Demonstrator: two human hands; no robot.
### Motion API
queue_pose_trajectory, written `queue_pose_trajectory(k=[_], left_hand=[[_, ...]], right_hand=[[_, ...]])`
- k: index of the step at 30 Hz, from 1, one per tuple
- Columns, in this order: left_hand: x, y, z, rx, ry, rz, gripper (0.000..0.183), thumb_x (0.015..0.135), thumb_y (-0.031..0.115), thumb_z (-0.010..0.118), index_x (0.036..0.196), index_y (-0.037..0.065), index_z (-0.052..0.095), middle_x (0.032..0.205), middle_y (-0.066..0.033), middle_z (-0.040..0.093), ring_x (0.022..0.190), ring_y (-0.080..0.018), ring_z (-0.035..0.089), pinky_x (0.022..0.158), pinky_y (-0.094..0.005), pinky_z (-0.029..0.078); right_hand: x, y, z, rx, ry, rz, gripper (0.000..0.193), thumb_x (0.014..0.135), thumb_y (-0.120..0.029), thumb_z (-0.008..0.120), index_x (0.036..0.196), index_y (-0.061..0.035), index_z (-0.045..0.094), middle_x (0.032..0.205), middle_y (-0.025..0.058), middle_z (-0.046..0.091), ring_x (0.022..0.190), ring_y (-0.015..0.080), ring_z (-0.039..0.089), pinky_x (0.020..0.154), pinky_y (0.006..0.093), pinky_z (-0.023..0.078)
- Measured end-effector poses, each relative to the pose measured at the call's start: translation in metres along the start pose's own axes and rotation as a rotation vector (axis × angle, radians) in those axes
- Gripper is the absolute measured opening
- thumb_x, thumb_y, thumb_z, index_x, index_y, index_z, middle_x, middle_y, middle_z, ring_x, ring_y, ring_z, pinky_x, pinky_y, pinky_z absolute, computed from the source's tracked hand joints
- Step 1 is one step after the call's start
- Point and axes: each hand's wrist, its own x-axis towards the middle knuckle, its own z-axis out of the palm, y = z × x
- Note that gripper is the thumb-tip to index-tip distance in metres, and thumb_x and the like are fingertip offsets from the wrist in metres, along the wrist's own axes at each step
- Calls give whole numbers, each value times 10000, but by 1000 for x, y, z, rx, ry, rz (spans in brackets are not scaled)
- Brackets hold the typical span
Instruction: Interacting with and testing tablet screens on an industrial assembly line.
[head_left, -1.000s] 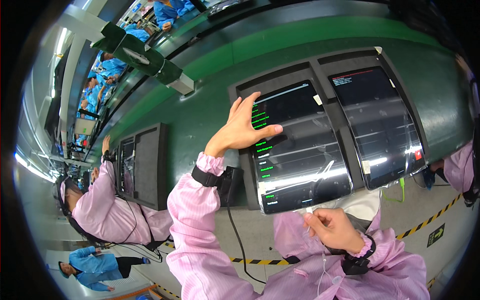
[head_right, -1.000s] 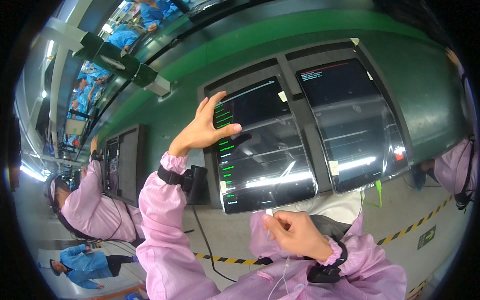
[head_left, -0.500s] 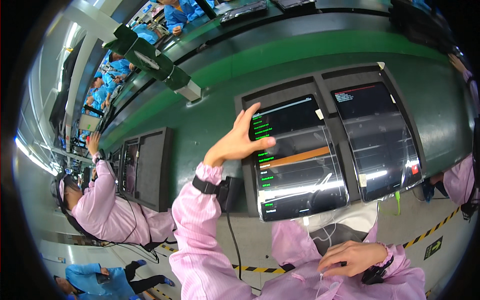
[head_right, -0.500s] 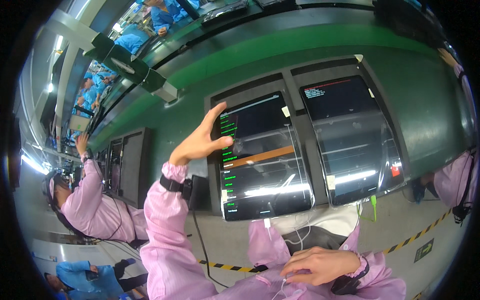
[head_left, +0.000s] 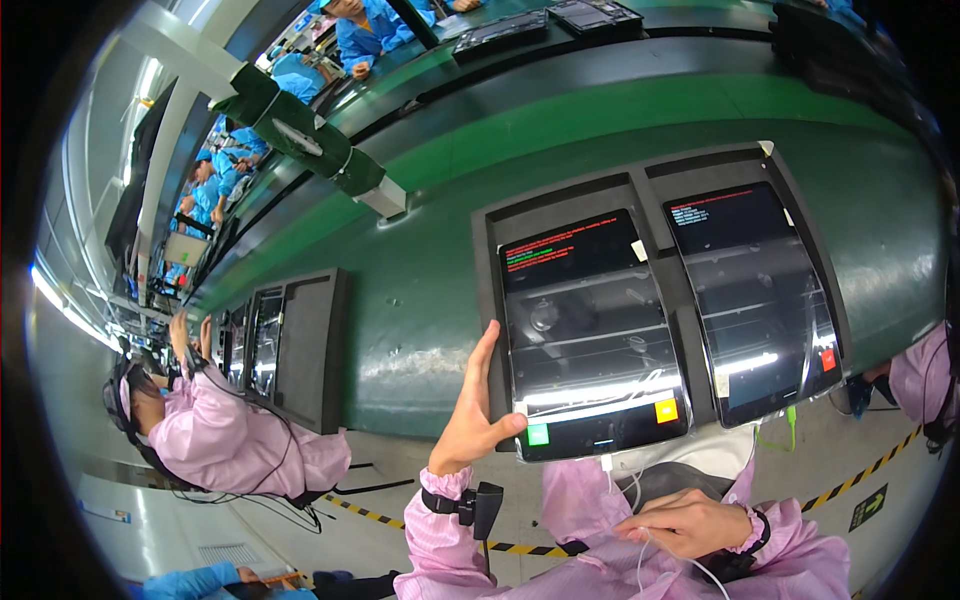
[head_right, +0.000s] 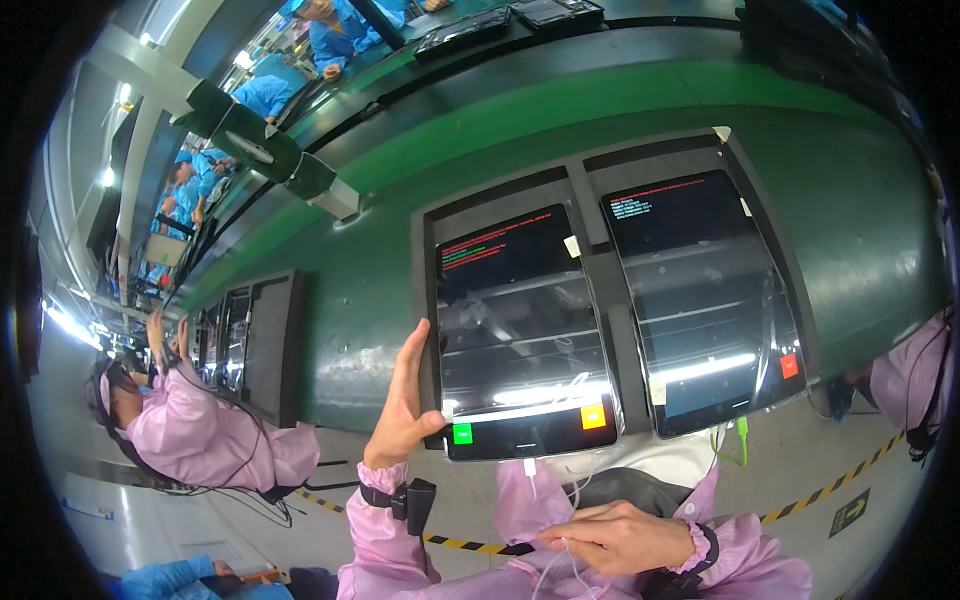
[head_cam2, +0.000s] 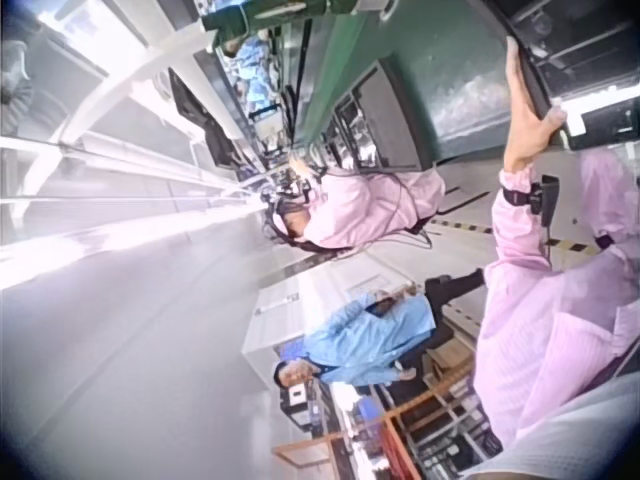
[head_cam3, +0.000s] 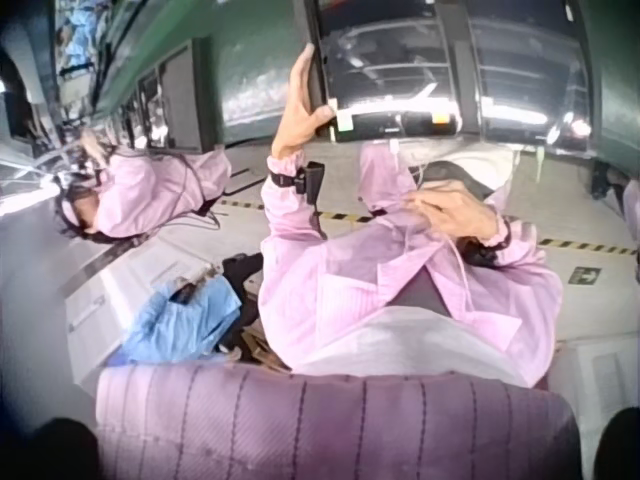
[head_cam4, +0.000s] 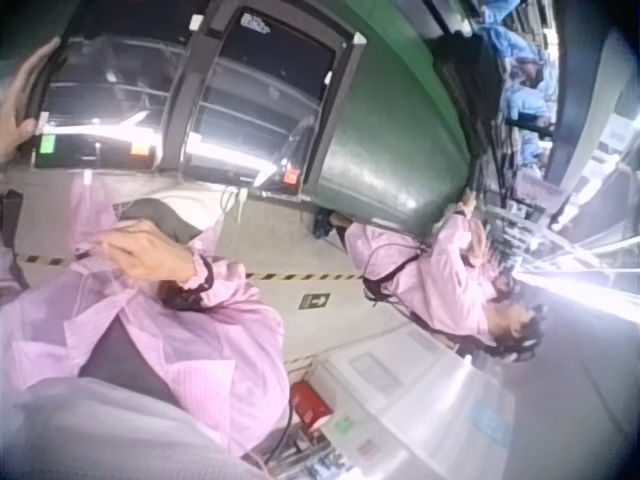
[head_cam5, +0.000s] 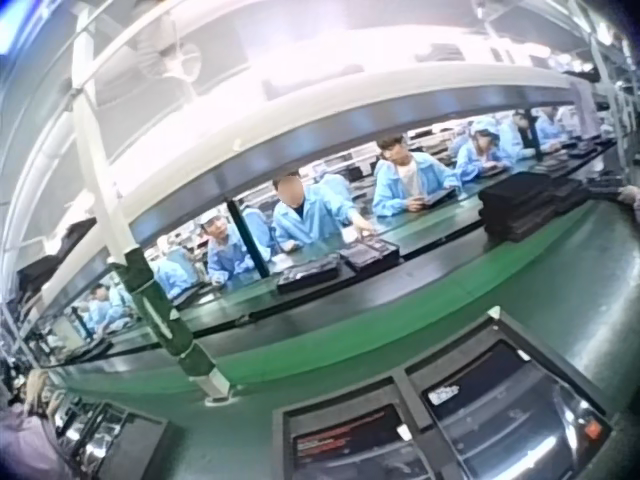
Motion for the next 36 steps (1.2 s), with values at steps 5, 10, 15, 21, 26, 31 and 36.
queue_pose_trajectory(k=[5, 10, 15, 21, 26, 31, 36], left_hand=[[-9, 4, 1, 57, -2, -34, 1089, 620, 237, 797, 1416, -2, 94, 1487, -180, 79, 1388, -282, 30, 1113, -368, 19], [-8, 8, 5, 69, 13, -48, 1090, 603, 232, 792, 1413, -10, 104, 1483, -180, 95, 1386, -284, 48, 1113, -368, 22], [-8, 8, 4, 101, -15, -56, 1105, 598, 176, 802, 1418, 3, 82, 1489, -170, 67, 1388, -269, 27, 1113, -359, 34], [1, 1, 4, 2, 46, 11, 918, 695, 134, 737, 1398, -15, 166, 1471, -166, 163, 1375, -269, 118, 1111, -359, 80], [24, 4, 12, -26, 270, -39, 644, 785, 36, 623, 1341, -29, 304, 1409, -163, 314, 1338, -254, 241, 1093, -340, 172], [24, -1, 13, 50, 290, 2, 636, 755, 32, 629, 1320, -24, 341, 1388, -168, 343, 1326, -257, 270, 1092, -345, 185], [26, -2, 15, 46, 308, 7, 613, 772, 41, 620, 1316, -28, 347, 1383, -169, 351, 1323, -256, 274, 1091, -347, 186]], right_hand=[[4, -4, -3, -2, 38, -16, 207, 798, 18, 578, 997, 65, 615, 832, 129, 667, 700, 225, 646, 617, 282, 531], [2, -1, -1, 16, 56, -7, 211, 791, 18, 589, 996, 54, 623, 820, 128, 669, 699, 217, 648, 609, 278, 529], [0, -3, -6, 65, 69, -8, 240, 787, 21, 585, 1023, 30, 625, 833, 124, 671, 709, 211, 653, 619, 276, 527], [4, -10, -17, 44, 108, 94, 263, 774, 5, 593, 1032, -13, 635, 809, 97, 668, 677, 189, 653, 625, 263, 519], [1, -10, -20, 35, 185, 202, 170, 774, -9, 592, 927, -28, 663, 747, 70, 666, 654, 157, 652, 605, 241, 499], [1, -9, -18, 61, 271, 201, 121, 787, -36, 611, 895, -28, 663, 750, 70, 671, 656, 155, 654, 602, 237, 494], [12, -7, -10, -43, 362, 300, 146, 795, -102, 648, 910, -13, 649, 725, 67, 667, 621, 149, 642, 587, 243, 492]])
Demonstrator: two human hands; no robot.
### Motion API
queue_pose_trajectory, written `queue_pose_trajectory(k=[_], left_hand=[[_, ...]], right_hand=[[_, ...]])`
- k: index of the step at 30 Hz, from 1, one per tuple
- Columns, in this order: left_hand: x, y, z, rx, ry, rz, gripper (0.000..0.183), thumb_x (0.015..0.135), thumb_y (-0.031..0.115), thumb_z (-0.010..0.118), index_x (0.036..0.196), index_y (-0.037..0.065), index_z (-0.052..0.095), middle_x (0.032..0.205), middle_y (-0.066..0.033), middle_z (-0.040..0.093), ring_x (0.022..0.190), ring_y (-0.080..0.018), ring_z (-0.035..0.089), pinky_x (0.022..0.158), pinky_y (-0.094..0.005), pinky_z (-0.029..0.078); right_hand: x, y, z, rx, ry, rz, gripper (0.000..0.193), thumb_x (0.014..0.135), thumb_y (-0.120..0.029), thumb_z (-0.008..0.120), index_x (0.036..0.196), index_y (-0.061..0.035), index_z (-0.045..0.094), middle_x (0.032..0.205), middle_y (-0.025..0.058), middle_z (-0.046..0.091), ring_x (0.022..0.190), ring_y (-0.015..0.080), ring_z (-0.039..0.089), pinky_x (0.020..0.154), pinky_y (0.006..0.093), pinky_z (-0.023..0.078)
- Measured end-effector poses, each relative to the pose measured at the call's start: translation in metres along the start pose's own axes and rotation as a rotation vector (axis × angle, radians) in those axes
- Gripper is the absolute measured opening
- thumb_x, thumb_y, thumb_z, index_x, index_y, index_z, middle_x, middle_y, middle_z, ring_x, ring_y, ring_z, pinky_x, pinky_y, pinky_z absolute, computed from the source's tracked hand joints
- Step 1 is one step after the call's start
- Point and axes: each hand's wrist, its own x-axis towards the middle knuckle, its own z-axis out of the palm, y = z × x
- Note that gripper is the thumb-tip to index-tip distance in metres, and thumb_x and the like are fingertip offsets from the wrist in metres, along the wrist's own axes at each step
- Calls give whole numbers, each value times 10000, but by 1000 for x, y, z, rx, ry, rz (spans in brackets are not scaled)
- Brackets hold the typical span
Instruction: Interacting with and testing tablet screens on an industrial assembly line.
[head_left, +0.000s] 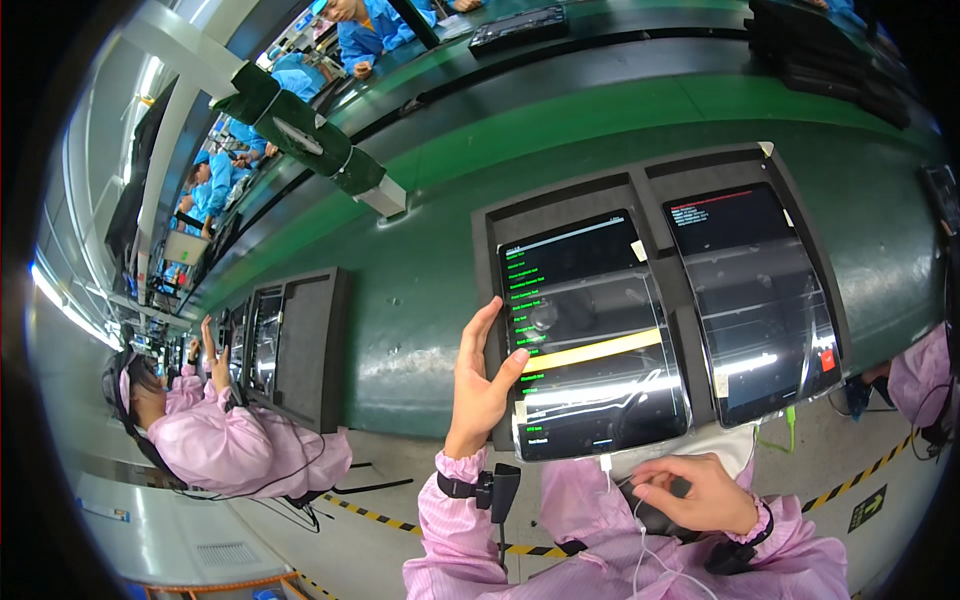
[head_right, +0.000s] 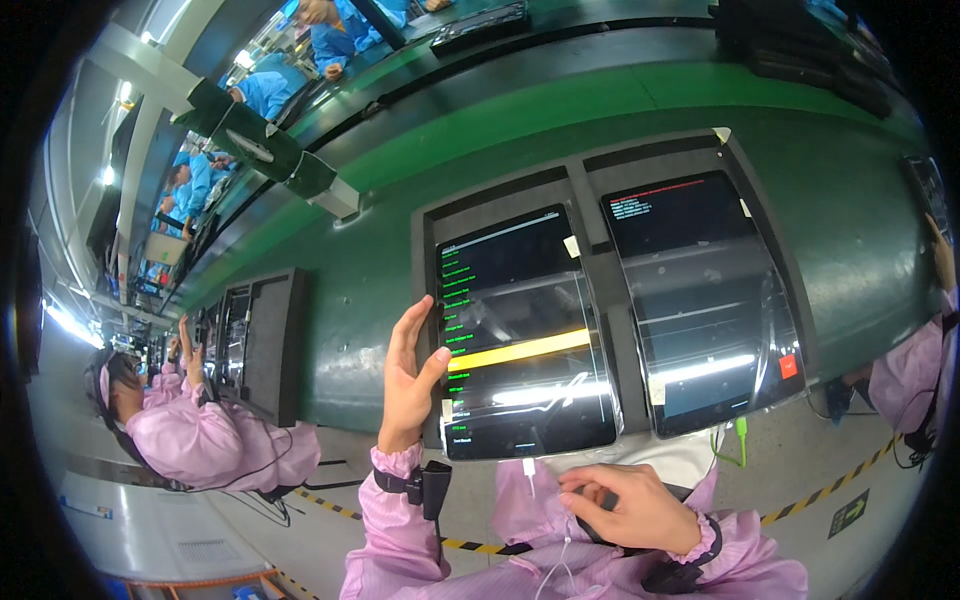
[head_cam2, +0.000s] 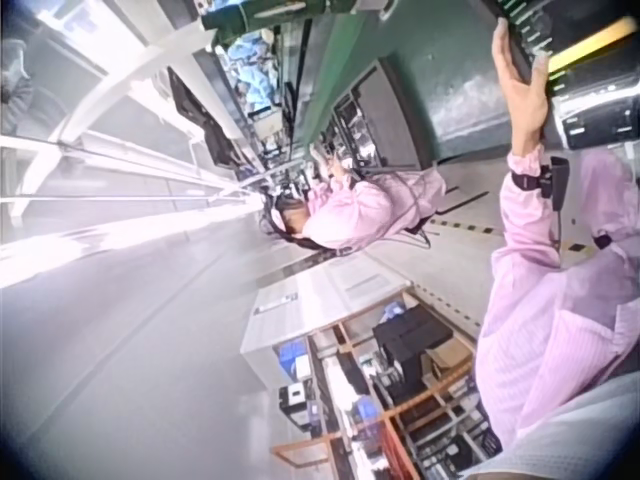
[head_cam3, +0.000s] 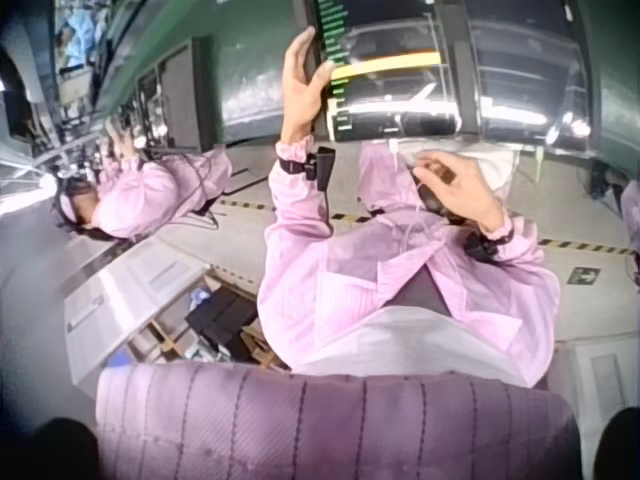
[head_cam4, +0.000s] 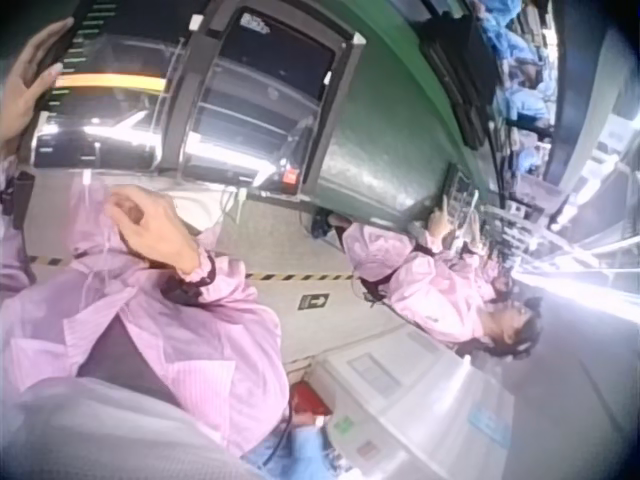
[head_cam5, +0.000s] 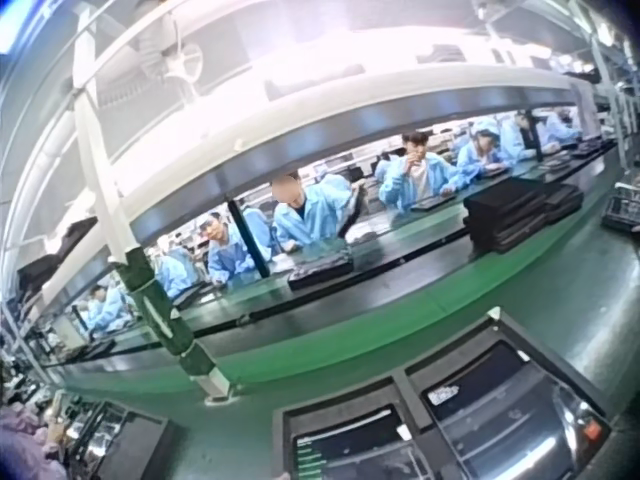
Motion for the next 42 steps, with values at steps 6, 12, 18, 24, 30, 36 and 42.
queue_pose_trajectory(k=[6, 12, 18, 24, 30, 36, 42], left_hand=[[-1, -3, 1, -25, 24, -15, 592, 796, 58, 629, 1311, -26, 351, 1374, -161, 365, 1309, -244, 300, 1080, -340, 212], [-2, -3, 1, 30, 35, -14, 563, 801, 25, 589, 1312, -13, 357, 1371, -162, 369, 1306, -250, 306, 1079, -349, 222], [-2, -1, 1, -4, 35, -33, 557, 794, 1, 566, 1311, -11, 359, 1372, -154, 369, 1306, -251, 307, 1080, -349, 229], [-2, -2, 1, -44, 29, -34, 574, 761, -53, 522, 1310, -12, 357, 1374, -149, 368, 1310, -242, 303, 1084, -341, 223], [-2, -2, 2, -43, 27, -35, 583, 748, -66, 489, 1312, -6, 355, 1378, -148, 363, 1314, -243, 297, 1084, -340, 220], [-2, -4, 0, -75, 17, -29, 588, 745, -62, 460, 1318, -4, 346, 1384, -151, 352, 1322, -244, 282, 1084, -338, 221], [-2, -4, 0, -63, 21, -38, 584, 749, -64, 469, 1317, -2, 348, 1381, -152, 357, 1315, -240, 294, 1079, -344, 233]], right_hand=[[15, 3, 28, 95, -22, 96, 230, 836, -193, 641, 929, 16, 622, 628, 68, 605, 539, 99, 558, 521, 251, 455], [15, 12, 34, 143, -50, 177, 223, 851, -191, 626, 874, 31, 628, 630, 56, 613, 540, 85, 543, 523, 238, 449], [18, 5, 33, 179, -49, 174, 215, 856, -190, 619, 862, 24, 636, 668, 56, 646, 556, 78, 567, 524, 222, 451], [18, 5, 32, 171, -68, 201, 215, 860, -193, 614, 864, 22, 635, 678, 58, 651, 569, 75, 578, 531, 222, 457], [20, 3, 30, 169, -67, 194, 193, 861, -170, 612, 857, 22, 637, 695, 55, 660, 582, 61, 579, 531, 213, 455], [18, 5, 32, 164, -60, 187, 216, 863, -198, 612, 853, 17, 631, 674, 56, 647, 579, 76, 583, 538, 224, 459], [19, 5, 31, 166, -59, 178, 220, 863, -203, 610, 842, 15, 631, 662, 55, 642, 570, 79, 582, 534, 223, 457]])
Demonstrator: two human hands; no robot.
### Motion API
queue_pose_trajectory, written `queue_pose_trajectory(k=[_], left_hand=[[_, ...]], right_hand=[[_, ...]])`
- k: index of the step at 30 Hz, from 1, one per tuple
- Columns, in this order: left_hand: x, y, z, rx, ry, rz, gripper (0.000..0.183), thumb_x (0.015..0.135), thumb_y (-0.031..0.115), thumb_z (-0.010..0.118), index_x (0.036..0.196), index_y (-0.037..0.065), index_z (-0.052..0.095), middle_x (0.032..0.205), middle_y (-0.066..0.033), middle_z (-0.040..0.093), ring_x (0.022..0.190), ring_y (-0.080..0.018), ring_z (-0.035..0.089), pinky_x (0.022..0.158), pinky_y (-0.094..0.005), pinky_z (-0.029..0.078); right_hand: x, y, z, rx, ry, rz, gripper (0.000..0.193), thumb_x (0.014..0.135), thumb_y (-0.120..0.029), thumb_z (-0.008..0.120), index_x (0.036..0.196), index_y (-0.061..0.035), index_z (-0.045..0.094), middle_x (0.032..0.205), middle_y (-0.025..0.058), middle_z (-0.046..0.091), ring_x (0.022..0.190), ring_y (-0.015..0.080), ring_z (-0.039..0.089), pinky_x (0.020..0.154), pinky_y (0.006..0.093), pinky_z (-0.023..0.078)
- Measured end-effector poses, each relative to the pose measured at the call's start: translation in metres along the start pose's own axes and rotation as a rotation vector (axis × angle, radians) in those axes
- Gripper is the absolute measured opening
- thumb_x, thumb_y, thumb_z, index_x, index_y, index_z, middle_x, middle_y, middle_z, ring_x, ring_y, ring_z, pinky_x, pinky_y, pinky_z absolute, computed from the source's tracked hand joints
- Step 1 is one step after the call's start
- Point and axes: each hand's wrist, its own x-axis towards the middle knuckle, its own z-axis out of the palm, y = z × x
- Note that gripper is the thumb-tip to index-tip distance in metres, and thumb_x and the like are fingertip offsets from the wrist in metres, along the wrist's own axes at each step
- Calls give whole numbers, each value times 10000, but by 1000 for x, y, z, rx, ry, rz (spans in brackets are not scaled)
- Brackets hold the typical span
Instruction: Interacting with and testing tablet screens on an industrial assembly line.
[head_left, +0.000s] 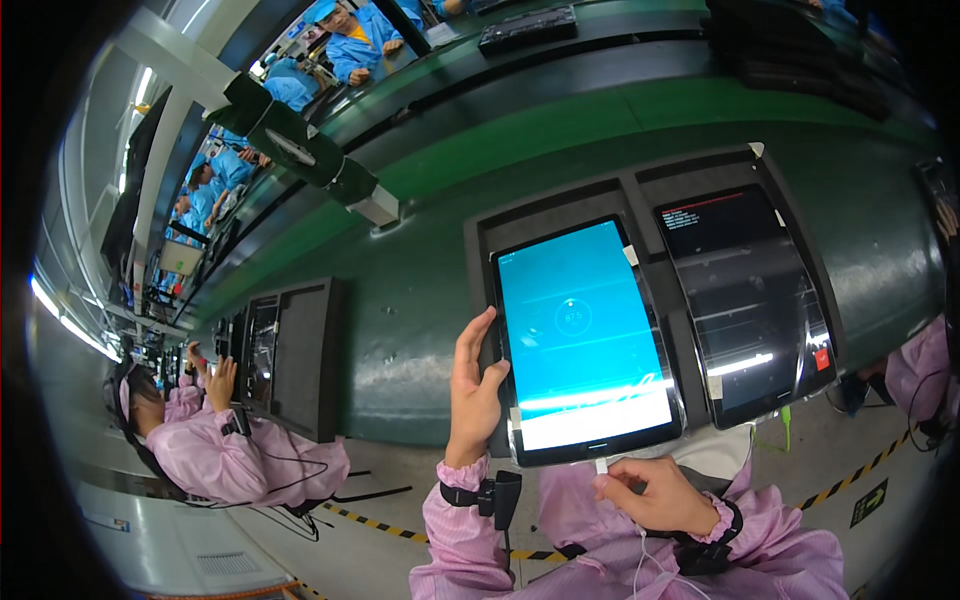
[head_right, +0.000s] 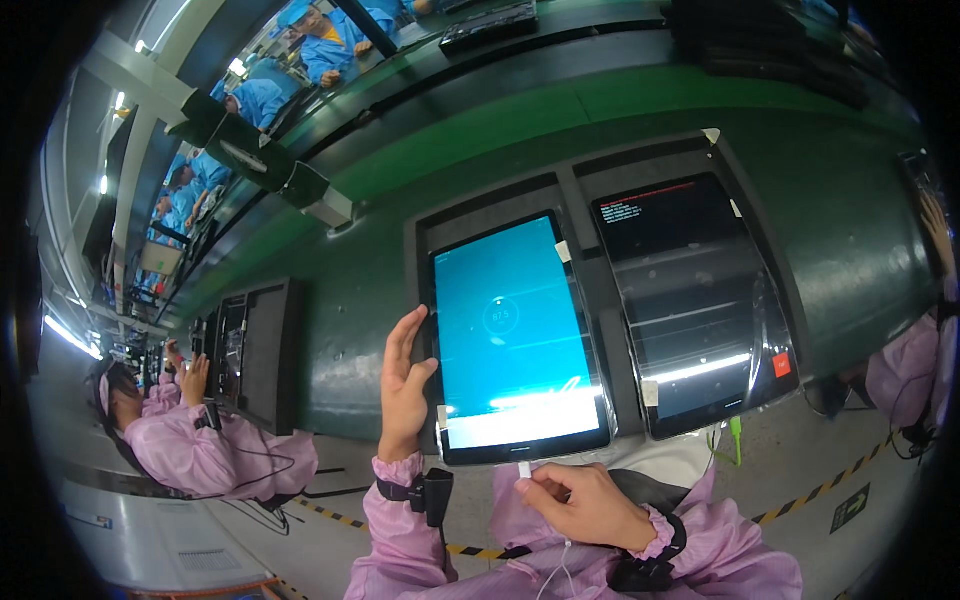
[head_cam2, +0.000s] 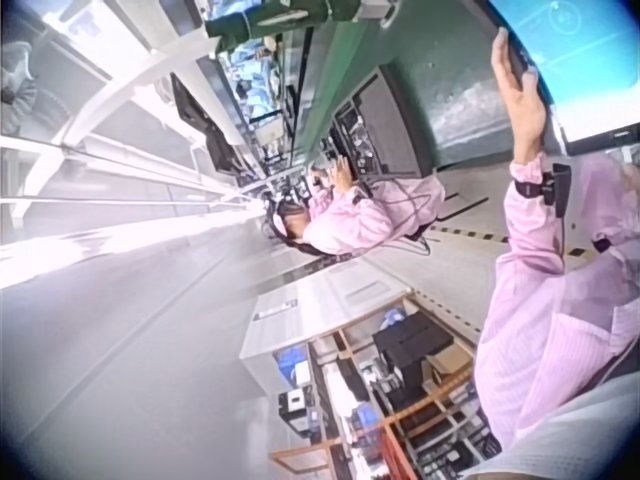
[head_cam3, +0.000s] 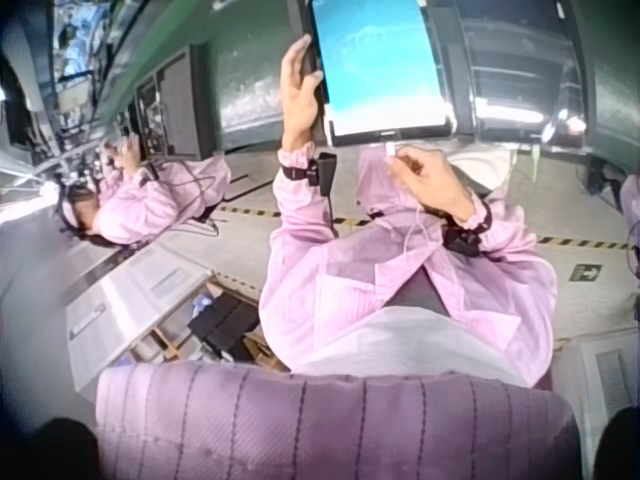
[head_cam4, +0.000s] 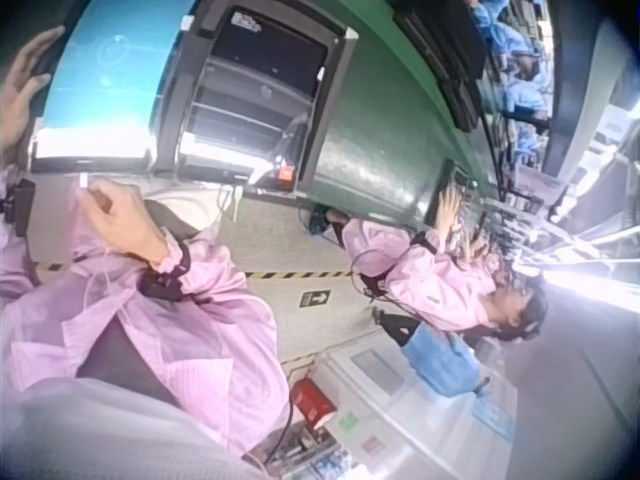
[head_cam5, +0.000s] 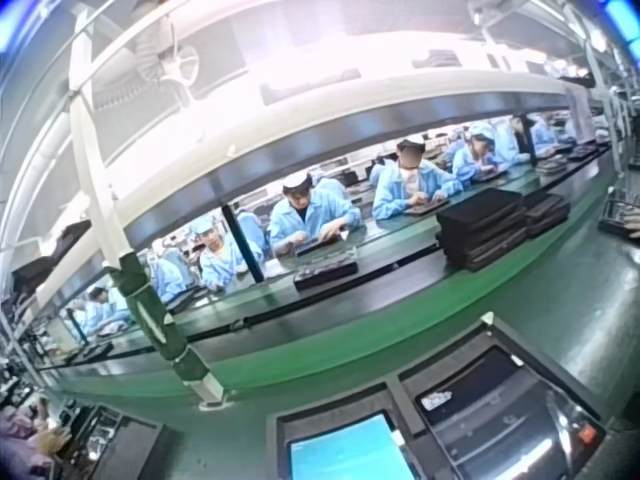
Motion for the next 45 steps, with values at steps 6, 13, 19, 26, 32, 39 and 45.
queue_pose_trajectory(k=[6, 13, 19, 26, 32, 39, 45], left_hand=[[-1, 3, 4, 151, 0, 69, 600, 771, 85, 621, 1304, -18, 366, 1361, -172, 377, 1309, -263, 301, 1079, -354, 218], [-12, 5, -6, -22, -83, 14, 869, 683, 196, 746, 1369, -5, 252, 1413, -178, 277, 1342, -273, 220, 1101, -362, 146], [-33, 9, -14, 93, -213, 23, 1057, 582, 216, 810, 1397, 4, 171, 1450, -171, 194, 1370, -291, 127, 1112, -366, 80], [-48, 9, -18, 99, -214, 19, 1049, 577, 141, 805, 1401, 2, 172, 1460, -167, 182, 1372, -275, 125, 1111, -356, 78], [-48, 9, -11, 122, -178, 5, 1071, 578, 179, 829, 1400, -8, 168, 1461, -167, 181, 1371, -273, 130, 1112, -360, 83], [-64, 12, -7, 227, -167, 35, 1238, 437, 227, 908, 1395, -21, 165, 1456, -172, 187, 1359, -270, 166, 1110, -355, 144], [-71, 7, -3, 302, -94, 66, 1177, 474, 229, 896, 1386, -22, 195, 1446, -173, 215, 1335, -276, 234, 1097, -362, 183]], right_hand=[[0, 3, 3, -8, 13, -3, 224, 860, -203, 612, 828, 18, 628, 628, 54, 620, 544, 81, 564, 515, 228, 445], [1, 5, 4, -15, 32, -11, 218, 856, -194, 612, 803, 17, 621, 618, 58, 610, 538, 82, 559, 517, 227, 443], [1, 6, 5, -18, 21, -24, 217, 862, -196, 605, 802, 11, 623, 595, 59, 598, 523, 77, 550, 509, 232, 439], [1, 8, 7, -2, 12, -11, 233, 872, -218, 592, 799, -2, 642, 581, 46, 599, 491, 75, 534, 479, 235, 424], [0, 5, 5, -22, -16, 30, 191, 878, -154, 584, 810, 10, 654, 703, 32, 664, 565, 51, 564, 530, 208, 456], [1, 5, 6, 15, 45, -50, 217, 869, -193, 595, 790, 2, 647, 604, 42, 618, 489, 52, 509, 480, 221, 425], [1, 4, 2, 14, -15, -49, 208, 871, -156, 588, 772, 14, 655, 614, 42, 630, 520, 53, 537, 477, 215, 429]])
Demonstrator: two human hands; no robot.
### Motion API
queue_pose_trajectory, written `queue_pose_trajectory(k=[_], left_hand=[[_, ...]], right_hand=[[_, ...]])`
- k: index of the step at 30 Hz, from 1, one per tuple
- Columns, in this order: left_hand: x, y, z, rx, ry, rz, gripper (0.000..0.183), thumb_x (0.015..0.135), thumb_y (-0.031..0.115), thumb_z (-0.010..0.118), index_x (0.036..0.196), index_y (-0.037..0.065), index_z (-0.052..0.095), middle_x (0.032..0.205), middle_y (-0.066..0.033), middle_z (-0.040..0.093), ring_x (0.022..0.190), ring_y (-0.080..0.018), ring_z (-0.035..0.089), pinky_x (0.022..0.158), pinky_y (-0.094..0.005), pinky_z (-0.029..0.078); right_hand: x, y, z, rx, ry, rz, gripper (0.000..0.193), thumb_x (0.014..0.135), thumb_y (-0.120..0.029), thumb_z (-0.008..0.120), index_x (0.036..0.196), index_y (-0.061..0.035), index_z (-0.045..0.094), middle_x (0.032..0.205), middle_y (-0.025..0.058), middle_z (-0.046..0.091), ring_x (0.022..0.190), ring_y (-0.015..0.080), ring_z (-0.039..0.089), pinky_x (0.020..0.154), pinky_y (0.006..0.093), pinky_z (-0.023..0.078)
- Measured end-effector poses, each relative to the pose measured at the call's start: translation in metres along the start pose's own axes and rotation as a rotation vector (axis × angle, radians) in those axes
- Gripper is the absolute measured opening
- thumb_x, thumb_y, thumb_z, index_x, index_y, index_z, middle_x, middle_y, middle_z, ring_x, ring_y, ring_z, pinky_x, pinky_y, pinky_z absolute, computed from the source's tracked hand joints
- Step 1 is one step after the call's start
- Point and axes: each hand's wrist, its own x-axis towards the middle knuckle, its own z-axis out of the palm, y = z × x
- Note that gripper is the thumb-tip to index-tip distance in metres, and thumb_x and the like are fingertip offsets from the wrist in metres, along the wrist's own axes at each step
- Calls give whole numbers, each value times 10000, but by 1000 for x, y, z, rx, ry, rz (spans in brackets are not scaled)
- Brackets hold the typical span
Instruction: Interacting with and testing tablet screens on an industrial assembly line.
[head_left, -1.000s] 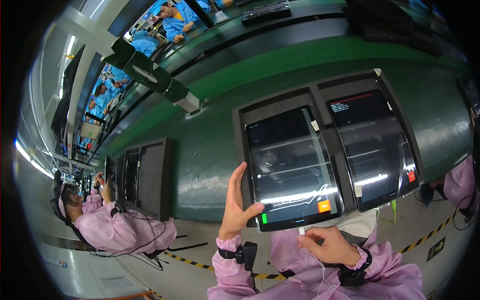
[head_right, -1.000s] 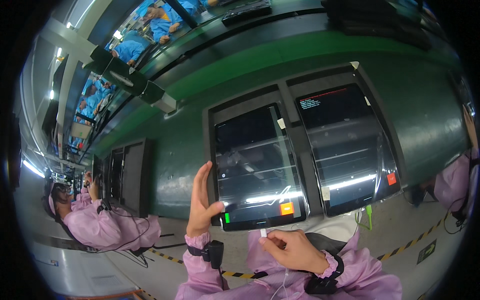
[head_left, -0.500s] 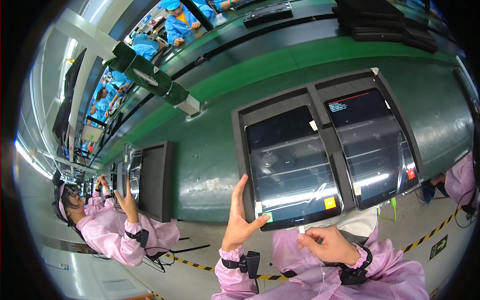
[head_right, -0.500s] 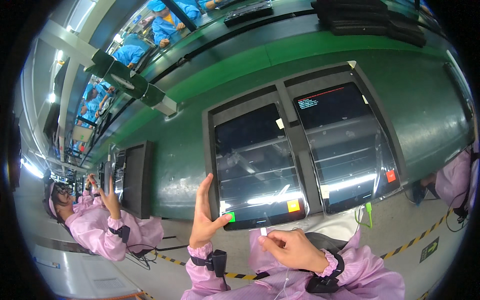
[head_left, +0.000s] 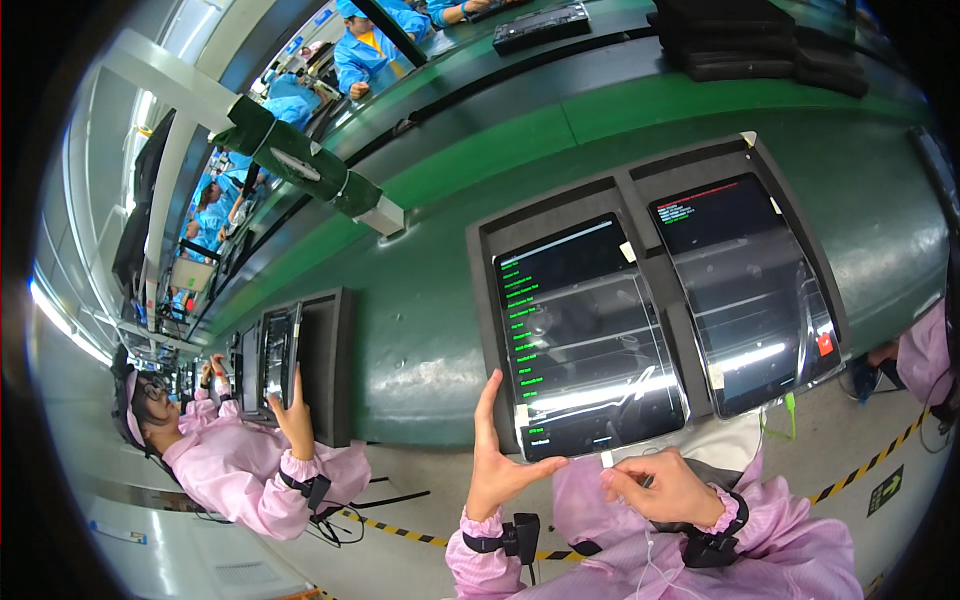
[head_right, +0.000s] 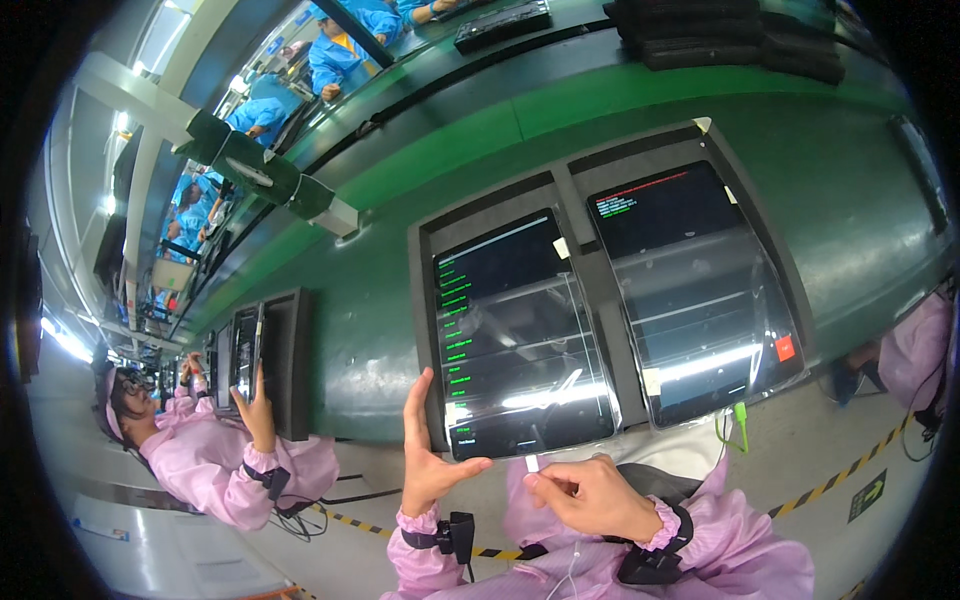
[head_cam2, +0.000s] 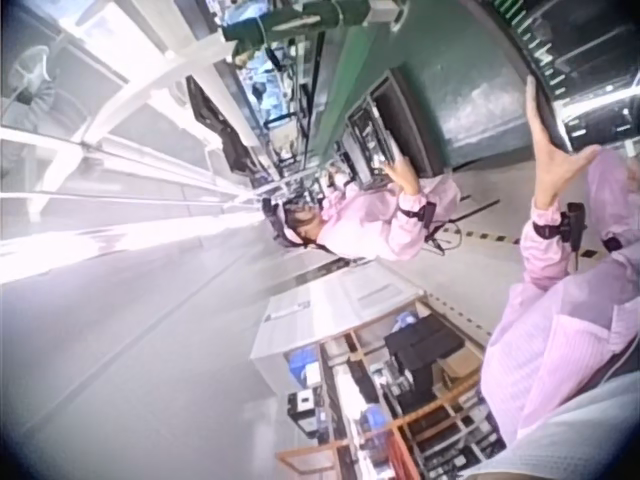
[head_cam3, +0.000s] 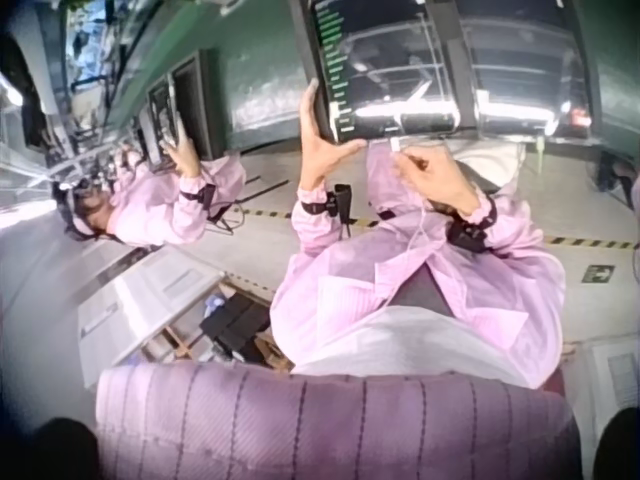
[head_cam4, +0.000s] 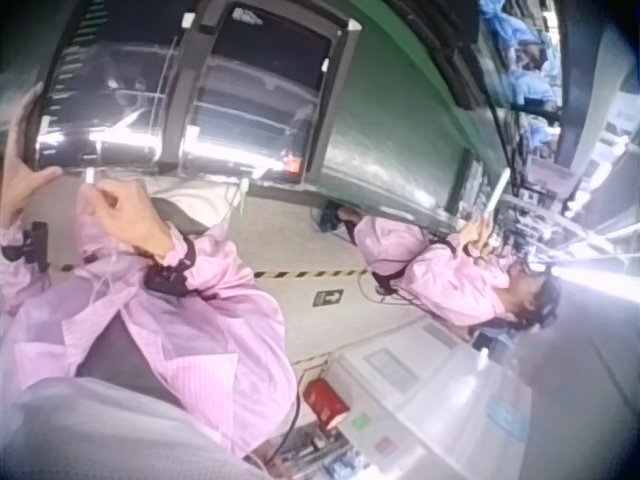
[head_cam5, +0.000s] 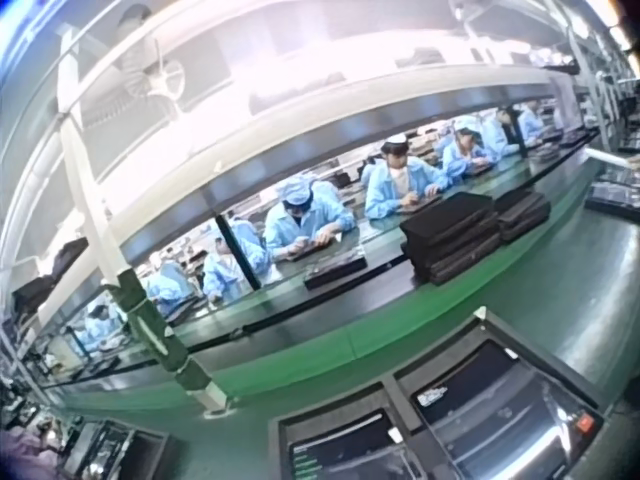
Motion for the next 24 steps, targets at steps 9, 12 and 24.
queue_pose_trajectory(k=[9, 12, 24], left_hand=[[-3, 0, 0, 24, -4, 11, 1175, 484, 270, 892, 1384, -28, 198, 1440, -179, 228, 1334, -282, 235, 1093, -364, 190], [-1, 0, 7, 32, -15, 29, 1168, 492, 276, 888, 1382, -32, 197, 1440, -181, 227, 1331, -284, 242, 1092, -363, 195], [38, 91, 79, 274, -18, 433, 789, 621, 163, 813, 1279, 10, 405, 1359, -247, 319, 1308, -405, 250, 1059, -494, 222]], right_hand=[[-2, 13, 1, 18, -75, -24, 219, 866, -149, 582, 728, 14, 630, 557, 62, 557, 485, 66, 454, 454, 246, 381], [-20, 14, 13, 24, -217, -49, 269, 866, -164, 577, 677, 27, 575, 477, 101, 438, 430, 103, 318, 425, 290, 318], [-86, 9, -88, -327, 1292, -240, 232, 799, -86, 616, 719, -41, 402, 620, 69, 524, 580, 149, 475, 530, 293, 383]])
